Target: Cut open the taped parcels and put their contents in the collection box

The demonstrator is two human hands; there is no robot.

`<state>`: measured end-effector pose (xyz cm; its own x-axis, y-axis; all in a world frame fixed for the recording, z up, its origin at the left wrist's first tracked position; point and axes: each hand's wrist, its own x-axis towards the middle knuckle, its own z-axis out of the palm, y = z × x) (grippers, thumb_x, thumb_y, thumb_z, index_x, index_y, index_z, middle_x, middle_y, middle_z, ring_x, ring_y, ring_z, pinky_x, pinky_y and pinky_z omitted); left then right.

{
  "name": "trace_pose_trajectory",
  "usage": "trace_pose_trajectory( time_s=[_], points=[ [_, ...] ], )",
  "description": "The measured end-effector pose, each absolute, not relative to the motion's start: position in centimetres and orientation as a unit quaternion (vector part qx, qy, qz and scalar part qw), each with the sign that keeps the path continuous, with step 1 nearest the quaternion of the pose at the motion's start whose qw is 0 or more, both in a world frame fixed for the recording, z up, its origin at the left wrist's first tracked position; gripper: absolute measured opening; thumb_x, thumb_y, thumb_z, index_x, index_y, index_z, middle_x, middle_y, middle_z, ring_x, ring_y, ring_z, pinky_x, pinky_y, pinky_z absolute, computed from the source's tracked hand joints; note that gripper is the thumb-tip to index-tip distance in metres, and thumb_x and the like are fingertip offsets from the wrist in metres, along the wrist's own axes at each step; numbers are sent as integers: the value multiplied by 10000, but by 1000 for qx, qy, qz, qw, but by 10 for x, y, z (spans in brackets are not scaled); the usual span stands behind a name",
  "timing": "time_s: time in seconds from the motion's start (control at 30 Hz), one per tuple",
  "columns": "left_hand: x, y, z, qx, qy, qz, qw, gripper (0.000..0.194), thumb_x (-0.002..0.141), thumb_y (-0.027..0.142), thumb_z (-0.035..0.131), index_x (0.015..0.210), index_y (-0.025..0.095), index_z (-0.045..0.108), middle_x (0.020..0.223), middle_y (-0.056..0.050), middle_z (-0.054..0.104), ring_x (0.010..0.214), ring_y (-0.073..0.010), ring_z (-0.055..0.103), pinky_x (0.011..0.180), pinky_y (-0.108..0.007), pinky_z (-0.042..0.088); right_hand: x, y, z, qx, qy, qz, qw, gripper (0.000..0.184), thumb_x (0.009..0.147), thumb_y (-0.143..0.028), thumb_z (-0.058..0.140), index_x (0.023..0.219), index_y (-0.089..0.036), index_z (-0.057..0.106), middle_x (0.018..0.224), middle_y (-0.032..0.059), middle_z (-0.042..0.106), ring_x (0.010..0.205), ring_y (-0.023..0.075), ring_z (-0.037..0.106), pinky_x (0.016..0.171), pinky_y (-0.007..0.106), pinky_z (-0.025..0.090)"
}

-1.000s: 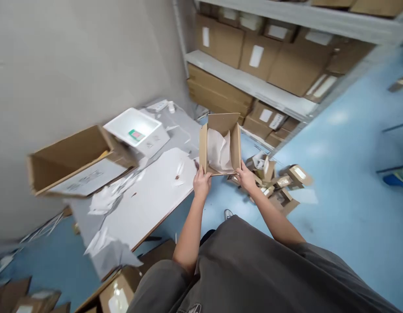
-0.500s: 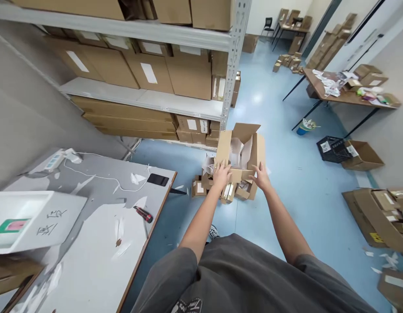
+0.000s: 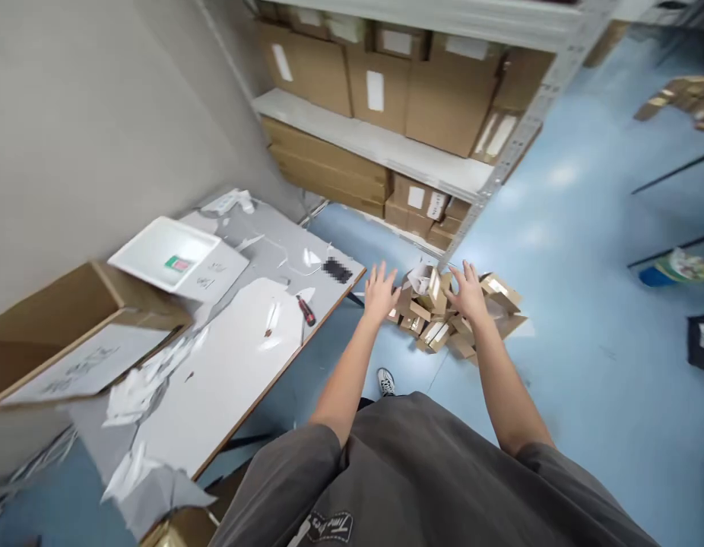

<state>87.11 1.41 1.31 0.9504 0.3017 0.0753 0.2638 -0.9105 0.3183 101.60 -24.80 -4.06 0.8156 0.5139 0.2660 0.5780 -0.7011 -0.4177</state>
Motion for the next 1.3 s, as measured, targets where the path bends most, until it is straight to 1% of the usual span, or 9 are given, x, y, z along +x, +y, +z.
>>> trace_pose_trajectory(
  time_s=[0.13,0.27,0.4,0.53,0.7,0.83,0.93,1.1,1.3],
  points=[
    [796,79,28,943,290,98,129,587,1030,374,626,1602,266,551,1778,-120,347,1657,-365,279,1273,-555,399,1013,-137,-29,-870,-423,-34,252,675,946,-420,683,1571,-194,561,1765,205,309,1624,442,279,1265,675,343],
    [686,121,42,886,433,118,114,600,1025,361,638,1610,270,535,1777,-123,346,1663,-370,254,1271,-553,388,967,-20,-22,-791,-555,0,257,680,954,-424,668,1580,-185,550,1761,215,308,1621,441,283,1268,678,334],
    [550,137,52,810,562,137,94,639,1013,358,662,1627,266,510,1798,-117,299,1677,-385,200,1280,-554,363,868,91,-13,-686,-678,34,262,712,942,-425,684,1600,-198,532,1762,215,305,1618,452,289,1268,694,320],
    [402,115,57,713,679,161,66,649,1008,347,666,1631,259,508,1796,-113,305,1676,-387,202,1292,-558,344,721,166,-1,-569,-776,66,264,712,942,-426,698,1598,-204,530,1777,213,271,1618,465,283,1259,708,321],
    [229,43,50,583,788,192,50,638,1004,352,670,1618,253,530,1795,-107,309,1666,-390,227,1312,-550,320,513,190,10,-421,-866,105,247,717,942,-417,718,1601,-218,517,1787,200,256,1629,456,269,1261,711,322],
    [111,-17,39,492,850,185,41,640,1005,373,665,1619,265,523,1795,-107,308,1667,-380,230,1301,-571,341,355,172,14,-329,-905,136,233,682,958,-406,698,1585,-194,534,1776,212,277,1629,448,276,1270,691,329],
    [40,-49,31,436,880,183,45,668,996,374,675,1630,255,502,1791,-130,310,1666,-385,229,1293,-583,360,258,153,14,-278,-924,148,216,705,952,-391,709,1604,-208,514,1785,187,267,1639,437,260,1283,686,320],
    [-36,-72,13,381,901,199,63,732,975,368,705,1653,262,449,1813,-127,245,1663,-410,223,1284,-605,372,156,141,6,-229,-946,152,169,802,942,-410,741,1662,-246,428,1812,156,194,1649,439,232,1293,713,286],
    [-70,-58,-25,349,906,219,94,756,983,363,706,1674,273,413,1821,-116,218,1672,-403,202,1309,-598,338,103,172,-21,-198,-959,162,122,834,946,-398,740,1684,-241,385,1820,153,142,1656,453,198,1284,740,282]
  ],
)
